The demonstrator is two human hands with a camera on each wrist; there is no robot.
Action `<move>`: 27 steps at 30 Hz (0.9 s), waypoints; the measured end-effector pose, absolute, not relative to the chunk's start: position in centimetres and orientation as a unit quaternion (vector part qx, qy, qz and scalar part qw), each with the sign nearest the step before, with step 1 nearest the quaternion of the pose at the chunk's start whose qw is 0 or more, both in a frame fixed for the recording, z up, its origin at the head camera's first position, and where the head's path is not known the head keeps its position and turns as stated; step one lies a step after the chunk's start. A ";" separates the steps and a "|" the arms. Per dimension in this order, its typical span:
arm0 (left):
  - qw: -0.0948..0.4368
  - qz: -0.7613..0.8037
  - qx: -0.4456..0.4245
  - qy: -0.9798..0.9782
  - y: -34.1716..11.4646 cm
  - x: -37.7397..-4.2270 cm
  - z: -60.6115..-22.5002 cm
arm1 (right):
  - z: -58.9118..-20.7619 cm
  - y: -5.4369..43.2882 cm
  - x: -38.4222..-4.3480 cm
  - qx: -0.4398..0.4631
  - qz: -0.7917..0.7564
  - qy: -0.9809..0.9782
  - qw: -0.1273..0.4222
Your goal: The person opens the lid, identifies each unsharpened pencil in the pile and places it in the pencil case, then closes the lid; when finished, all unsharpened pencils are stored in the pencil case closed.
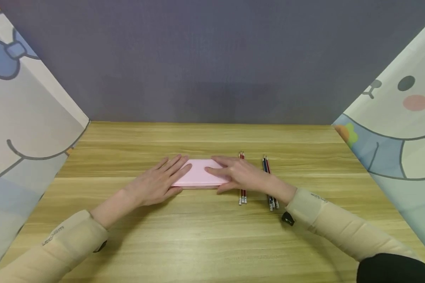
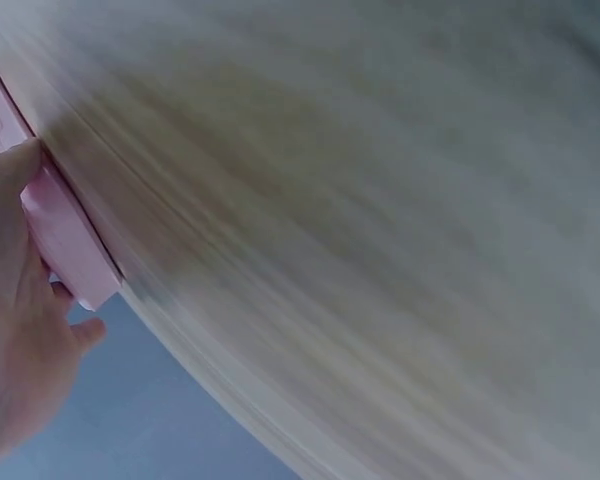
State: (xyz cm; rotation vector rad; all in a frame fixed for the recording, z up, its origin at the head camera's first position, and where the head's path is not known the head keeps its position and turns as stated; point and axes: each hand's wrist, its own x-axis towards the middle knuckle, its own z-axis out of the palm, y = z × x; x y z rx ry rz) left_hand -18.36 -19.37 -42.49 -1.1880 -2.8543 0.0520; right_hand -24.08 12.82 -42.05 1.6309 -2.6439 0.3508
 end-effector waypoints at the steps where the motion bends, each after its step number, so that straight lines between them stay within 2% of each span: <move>1: 0.025 0.015 -0.384 -0.923 -19.4 -18.4 -42.5 | -42.0 12.8 -24.1 0.520 0.115 -0.846 0.005; 7: 0.025 0.012 -0.386 -0.922 -19.2 -18.5 -42.7 | -41.8 13.1 -24.1 0.514 0.116 -0.850 -0.012; 15: -0.005 -0.014 -0.379 -0.925 -19.4 -18.7 -42.2 | -41.5 13.0 -24.3 0.500 0.129 -0.855 -0.041; 27: -0.034 -0.025 -0.362 -0.931 -19.5 -18.6 -42.3 | -41.5 13.0 -24.3 0.499 0.129 -0.856 -0.040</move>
